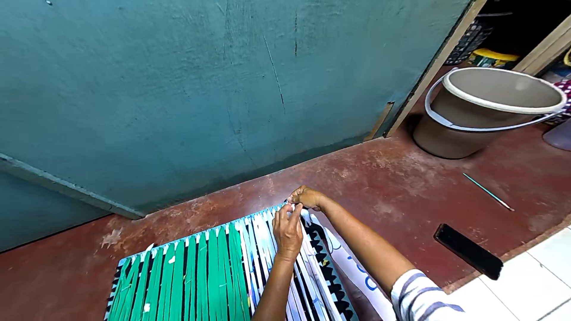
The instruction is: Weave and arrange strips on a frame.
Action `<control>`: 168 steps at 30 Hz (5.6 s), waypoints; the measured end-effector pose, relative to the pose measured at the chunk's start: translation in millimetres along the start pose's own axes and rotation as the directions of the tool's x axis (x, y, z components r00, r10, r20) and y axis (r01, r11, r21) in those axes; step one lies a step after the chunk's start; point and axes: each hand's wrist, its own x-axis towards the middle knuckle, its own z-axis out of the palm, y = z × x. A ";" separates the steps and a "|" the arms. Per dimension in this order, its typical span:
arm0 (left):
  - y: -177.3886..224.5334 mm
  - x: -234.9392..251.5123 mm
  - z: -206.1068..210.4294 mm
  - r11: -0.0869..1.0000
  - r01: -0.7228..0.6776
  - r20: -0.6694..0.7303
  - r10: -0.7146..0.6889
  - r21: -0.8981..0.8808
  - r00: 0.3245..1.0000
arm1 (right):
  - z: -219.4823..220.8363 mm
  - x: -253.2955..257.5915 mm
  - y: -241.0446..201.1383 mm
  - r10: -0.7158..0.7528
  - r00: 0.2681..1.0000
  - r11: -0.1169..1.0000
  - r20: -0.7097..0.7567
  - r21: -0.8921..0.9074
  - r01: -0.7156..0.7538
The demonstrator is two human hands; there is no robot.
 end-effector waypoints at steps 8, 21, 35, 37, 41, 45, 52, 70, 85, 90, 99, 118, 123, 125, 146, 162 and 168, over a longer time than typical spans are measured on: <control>-13.0 15.0 -2.8 0.924 -0.342 0.201 0.307 0.172 0.930 | 4.2 -0.1 3.3 0.123 0.992 0.971 -0.030 0.209 -0.114; -2.8 11.0 -13.1 0.937 0.210 0.067 -0.199 -0.280 0.978 | 16.2 5.4 13.2 0.090 0.994 0.931 -0.065 0.359 -0.061; -34.6 52.6 -32.0 0.562 0.639 0.432 -0.471 -0.525 0.769 | 32.4 9.0 9.2 0.092 0.991 0.812 -0.099 0.583 -0.017; -37.9 52.6 -36.0 0.603 0.618 0.483 -0.396 -0.504 0.781 | 32.3 10.7 6.5 0.107 0.989 0.814 -0.104 0.580 -0.027; -40.6 47.5 -42.8 0.788 0.452 0.584 -0.147 -0.419 0.798 | 33.8 12.9 -0.3 0.136 0.986 0.800 -0.093 0.597 -0.054; -34.9 46.8 -43.7 0.810 0.415 0.550 -0.141 -0.414 0.823 | 36.7 13.3 -5.1 0.145 0.985 0.796 -0.094 0.602 -0.060; -44.0 59.1 -36.7 0.742 0.505 0.431 -0.318 -0.442 0.844 | 43.4 14.0 -1.4 0.157 0.985 0.795 -0.066 0.601 -0.086; -88.1 15.3 -18.2 0.981 -0.126 0.064 0.137 -0.144 0.989 | 56.5 16.4 -1.4 0.122 0.983 0.873 -0.141 0.487 -0.039; -38.3 30.2 -57.1 0.153 0.658 0.426 -0.651 -0.737 0.628 | 63.3 16.7 4.4 0.071 0.997 0.907 -0.029 0.417 -0.052; -33.2 51.7 -61.9 0.075 0.799 0.586 -0.640 -0.596 0.497 | 63.9 14.9 1.1 0.076 0.995 0.903 -0.064 0.427 -0.042; -38.7 88.9 -74.8 0.086 0.836 0.609 -0.645 -0.542 0.462 | 40.4 15.0 -27.4 0.152 0.988 0.872 -0.016 0.473 -0.126; -39.3 95.6 -81.2 0.330 0.822 0.640 -0.516 -0.465 0.569 | 50.7 8.4 -24.0 0.151 0.988 0.744 -0.023 0.661 -0.098; -50.5 68.0 -63.6 0.554 0.679 0.436 -0.520 -0.482 0.734 | 60.6 6.4 -24.0 0.204 0.975 0.751 -0.092 0.653 -0.096; -59.9 52.7 -54.9 0.738 0.498 0.317 -0.389 -0.455 0.865 | 64.8 4.4 -26.2 0.204 0.973 0.757 -0.110 0.648 -0.085; 2.5 -11.0 -73.1 0.894 0.302 0.648 -0.019 -0.329 0.762 | 47.0 11.5 -37.5 0.149 0.989 0.969 0.010 0.198 -0.148; -30.8 81.8 -69.9 0.397 0.598 0.492 -0.344 -0.696 0.800 | 50.7 2.3 -19.2 0.005 0.996 0.859 0.093 0.509 -0.052; -54.4 87.3 -67.1 0.460 0.570 0.389 -0.433 -0.680 0.813 | 50.8 0.7 -19.6 -0.052 0.997 0.815 0.055 0.579 0.010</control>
